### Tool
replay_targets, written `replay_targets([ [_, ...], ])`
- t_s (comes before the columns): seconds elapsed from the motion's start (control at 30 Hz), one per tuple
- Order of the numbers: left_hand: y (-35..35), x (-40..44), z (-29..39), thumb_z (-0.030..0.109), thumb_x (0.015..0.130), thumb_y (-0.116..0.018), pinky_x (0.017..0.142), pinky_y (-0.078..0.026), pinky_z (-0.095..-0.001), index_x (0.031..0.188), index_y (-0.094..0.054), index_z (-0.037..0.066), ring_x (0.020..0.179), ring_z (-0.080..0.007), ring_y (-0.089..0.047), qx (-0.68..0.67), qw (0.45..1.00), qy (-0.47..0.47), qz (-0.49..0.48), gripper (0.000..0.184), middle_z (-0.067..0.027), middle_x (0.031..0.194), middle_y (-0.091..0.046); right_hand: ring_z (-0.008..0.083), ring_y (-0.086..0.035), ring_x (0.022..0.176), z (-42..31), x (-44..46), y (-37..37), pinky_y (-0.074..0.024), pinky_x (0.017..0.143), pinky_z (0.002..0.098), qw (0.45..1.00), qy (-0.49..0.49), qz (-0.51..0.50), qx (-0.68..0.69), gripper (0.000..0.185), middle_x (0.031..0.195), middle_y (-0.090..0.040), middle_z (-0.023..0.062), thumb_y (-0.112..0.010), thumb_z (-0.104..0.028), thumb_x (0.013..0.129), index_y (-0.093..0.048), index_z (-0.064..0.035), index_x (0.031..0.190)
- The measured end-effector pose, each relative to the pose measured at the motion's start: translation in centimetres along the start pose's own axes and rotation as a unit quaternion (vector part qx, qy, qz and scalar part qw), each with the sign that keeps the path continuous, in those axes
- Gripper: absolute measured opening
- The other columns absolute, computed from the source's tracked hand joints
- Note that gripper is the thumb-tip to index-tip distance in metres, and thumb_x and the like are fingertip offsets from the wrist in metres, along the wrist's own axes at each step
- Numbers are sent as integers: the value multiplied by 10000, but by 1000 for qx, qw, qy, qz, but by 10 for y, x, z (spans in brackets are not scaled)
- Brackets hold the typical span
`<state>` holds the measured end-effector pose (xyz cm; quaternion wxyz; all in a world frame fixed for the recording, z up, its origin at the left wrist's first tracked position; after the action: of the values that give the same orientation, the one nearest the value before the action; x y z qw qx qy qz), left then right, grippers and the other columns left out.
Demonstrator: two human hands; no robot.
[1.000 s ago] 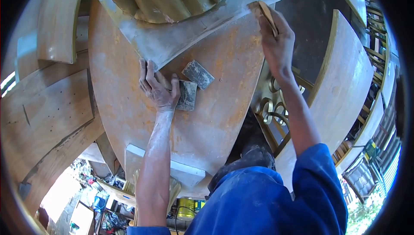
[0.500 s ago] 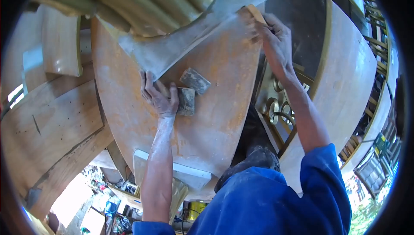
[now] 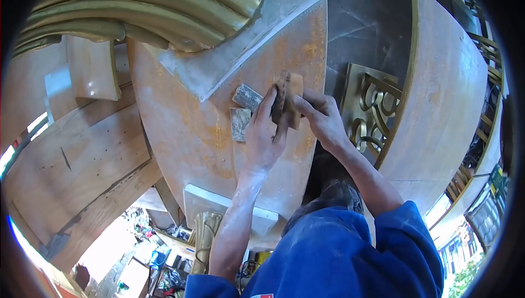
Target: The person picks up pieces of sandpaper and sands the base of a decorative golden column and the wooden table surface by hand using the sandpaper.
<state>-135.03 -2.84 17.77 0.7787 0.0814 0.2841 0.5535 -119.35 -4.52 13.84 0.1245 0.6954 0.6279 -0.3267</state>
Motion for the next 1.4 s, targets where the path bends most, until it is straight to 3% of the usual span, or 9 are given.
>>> replay_targets([
  [0.27,-4,-32,-55,121,1032,-602,902,-532,-285,1397,-560,-35,981,-183,-669,-350,923,161,15,399,-117,1149,-712,91,-532,767,46,-11,6,-449,697,226,982,-118,39,140,194,875,-666,16,-628,-147,1021,-720,24,1022],
  [0.47,17,3,-9,99,1020,-609,876,-512,-305,1360,-602,8,951,-224,-665,82,994,-23,72,352,-122,1146,-717,218,-595,725,39,2,30,-482,683,323,974,105,107,-172,253,921,-699,94,-613,-71,918,-692,38,1132],
  [0.63,-38,120,18,359,1030,-545,1231,-282,-572,1516,-371,-95,1473,-491,-369,340,890,-275,133,687,-287,1574,-416,291,-624,854,68,-7,-11,-465,806,357,936,174,-5,-306,299,1004,-694,99,-625,-94,901,-678,-1,1180],
  [0.73,-63,165,30,401,993,-563,1265,-220,-530,1572,-313,-69,1537,-429,-283,380,867,-302,113,787,-261,1646,-323,305,-614,959,77,-11,-40,-436,898,362,834,315,-67,-449,355,1090,-680,94,-633,-129,914,-662,-23,1251],
  [1.07,70,34,-75,388,978,-615,1251,-271,-475,1558,-398,-7,1520,-398,-327,386,904,-100,153,734,-202,1618,-402,303,-580,1086,69,-11,-23,-416,902,390,857,318,-109,-390,488,1245,-628,98,-670,-140,854,-613,-24,1325],
  [1.13,95,-13,-68,353,978,-655,936,-521,-429,1354,-604,-5,1064,-353,-662,324,903,147,241,522,-204,1295,-665,322,-594,936,65,-4,-15,-439,809,411,892,392,-82,-211,517,1107,-664,123,-661,-102,812,-637,-40,1325],
  [1.23,109,-94,-87,291,1037,-587,678,-511,-415,896,-685,-18,686,-299,-623,250,922,98,279,354,-134,813,-684,333,-561,750,31,-7,39,-455,738,418,934,227,-55,-271,452,946,-681,147,-612,-43,803,-683,-47,1250],
  [1.27,100,-118,-78,279,1041,-582,676,-499,-417,878,-675,-17,659,-299,-593,242,929,113,257,351,-128,747,-649,320,-481,608,35,-9,64,-444,696,411,908,317,54,-268,359,802,-663,140,-569,-7,795,-707,-38,1125],
  [1.4,59,-218,-104,212,1020,-604,657,-474,-397,961,-669,-18,638,-248,-540,269,933,86,222,246,-138,808,-628,329,-584,1271,-14,-55,184,-431,1111,385,826,362,293,-318,599,1412,-616,165,-466,125,816,-615,-1,1382],
])
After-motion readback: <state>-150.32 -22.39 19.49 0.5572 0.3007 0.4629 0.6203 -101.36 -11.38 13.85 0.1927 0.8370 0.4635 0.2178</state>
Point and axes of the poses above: each hand's wrist, its own x-axis towards the middle knuckle, its own y-axis out of the back of the hand, z = x × y, the point moved 5 cm from there along x, towards the middle knuckle
